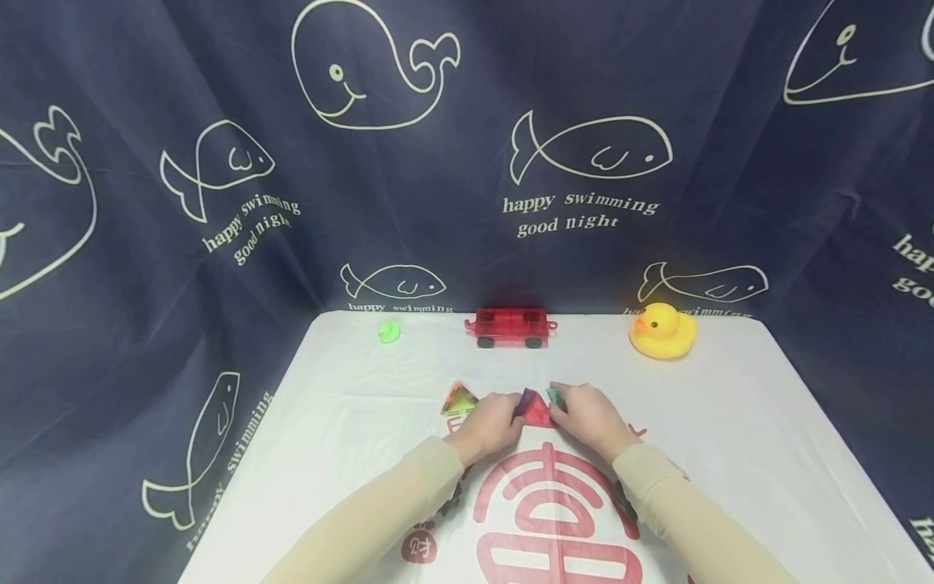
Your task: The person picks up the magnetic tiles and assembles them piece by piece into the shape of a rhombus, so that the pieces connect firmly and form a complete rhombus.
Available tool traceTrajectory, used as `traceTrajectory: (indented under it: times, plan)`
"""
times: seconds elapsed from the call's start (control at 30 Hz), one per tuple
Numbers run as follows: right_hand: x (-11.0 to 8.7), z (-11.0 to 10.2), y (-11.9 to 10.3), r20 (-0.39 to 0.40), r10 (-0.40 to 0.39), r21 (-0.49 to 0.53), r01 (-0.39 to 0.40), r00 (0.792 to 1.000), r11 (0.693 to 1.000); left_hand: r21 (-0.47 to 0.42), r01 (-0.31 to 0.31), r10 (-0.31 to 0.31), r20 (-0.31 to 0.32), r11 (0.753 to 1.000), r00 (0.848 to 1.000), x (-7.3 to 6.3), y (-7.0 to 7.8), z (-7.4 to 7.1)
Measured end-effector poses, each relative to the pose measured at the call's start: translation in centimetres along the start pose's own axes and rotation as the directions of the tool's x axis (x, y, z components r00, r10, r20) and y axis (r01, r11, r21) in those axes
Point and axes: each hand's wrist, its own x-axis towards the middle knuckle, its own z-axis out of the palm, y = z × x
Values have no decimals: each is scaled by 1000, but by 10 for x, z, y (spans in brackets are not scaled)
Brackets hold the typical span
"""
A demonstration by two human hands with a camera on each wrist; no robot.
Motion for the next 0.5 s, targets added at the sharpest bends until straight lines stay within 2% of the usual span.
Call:
traceTrajectory:
  times: [0.2,0.5]
  plan:
    - [-2,1,-4,10,1,-31,-1,1000,1000,14,15,-15,4,1000,1000,4,1,2]
    - [-3,2,-9,12,-23,-76,24,1000,997,90,-4,3,6,996,1000,5,6,2]
